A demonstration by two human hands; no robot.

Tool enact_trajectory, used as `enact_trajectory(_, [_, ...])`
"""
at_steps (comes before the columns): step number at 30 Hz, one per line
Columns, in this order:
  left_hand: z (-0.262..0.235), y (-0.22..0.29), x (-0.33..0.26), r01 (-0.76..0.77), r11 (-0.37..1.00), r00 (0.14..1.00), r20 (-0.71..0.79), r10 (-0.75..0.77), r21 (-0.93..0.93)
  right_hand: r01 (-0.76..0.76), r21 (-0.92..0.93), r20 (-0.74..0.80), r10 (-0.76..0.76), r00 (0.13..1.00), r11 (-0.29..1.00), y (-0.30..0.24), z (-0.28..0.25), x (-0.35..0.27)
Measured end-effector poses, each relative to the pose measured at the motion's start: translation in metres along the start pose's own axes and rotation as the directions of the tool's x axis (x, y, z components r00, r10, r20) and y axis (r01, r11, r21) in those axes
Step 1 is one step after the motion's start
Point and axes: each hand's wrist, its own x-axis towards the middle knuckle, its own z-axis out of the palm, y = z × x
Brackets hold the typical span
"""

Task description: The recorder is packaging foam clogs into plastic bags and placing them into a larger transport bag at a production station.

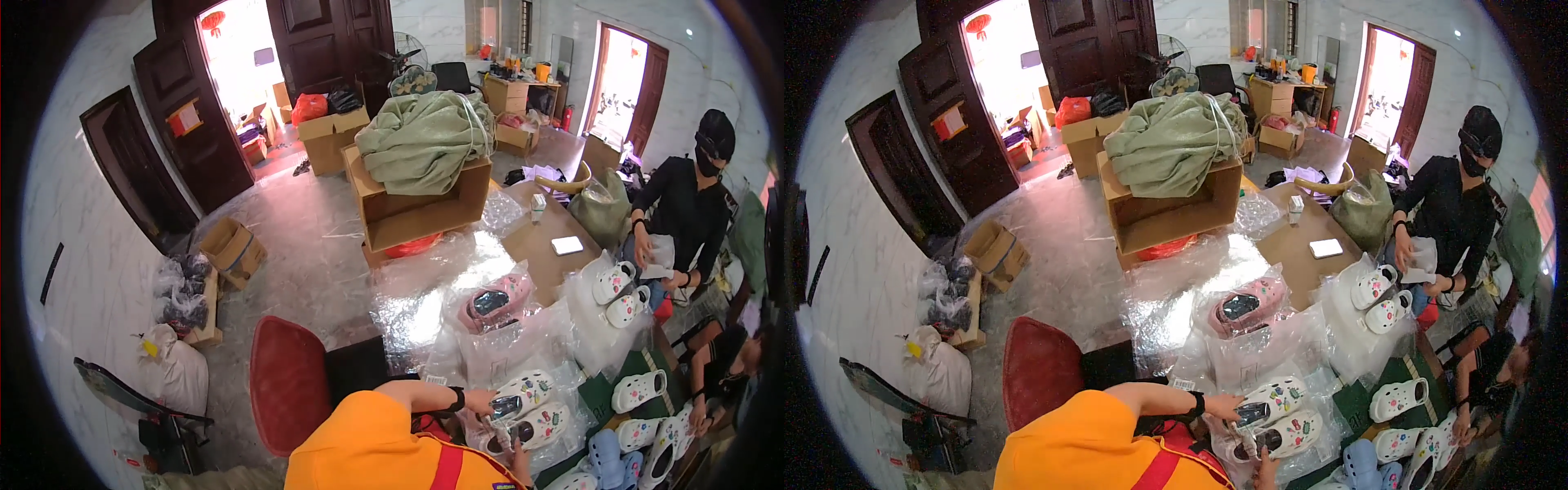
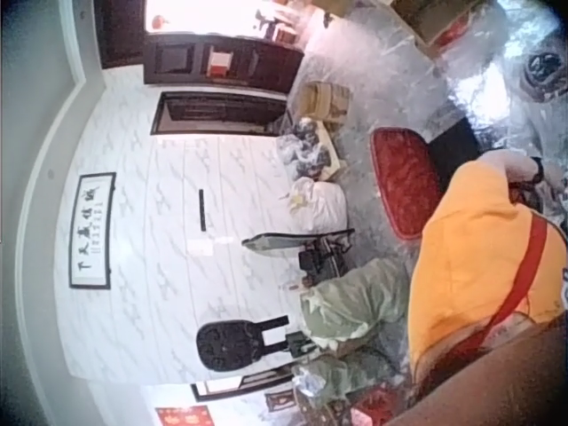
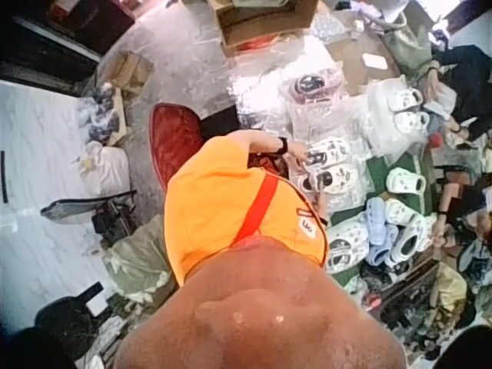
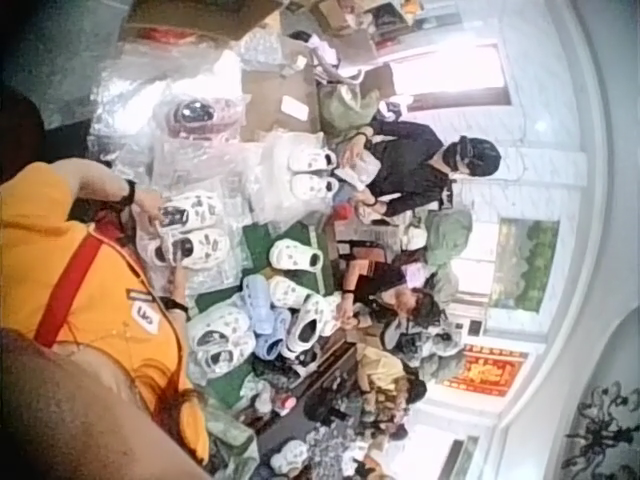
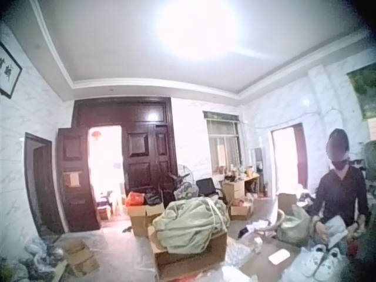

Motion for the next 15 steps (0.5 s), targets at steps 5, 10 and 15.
enact_trajectory(5, [-0.033,0.039,-0.03,-0.316,0.949,0.939,0.144,0.314,-0.006,0.129,-0.035,-0.033,-0.13,0.991,0.991,-0.005,0.014,-0.028])
enact_trajectory(10, [-0.028,0.023,-0.041,-0.273,0.943,0.957,-0.044,0.286,0.192,0.027,0.003,-0.071,-0.027,0.997,1.0,0.003,0.003,-0.014])
enact_trajectory(15, [0.033,-0.042,0.01,-0.016,0.794,0.99,0.103,0.099,-0.607,-0.055,0.264,0.148,0.016,0.989,0.963,-0.009,0.026,-0.033])
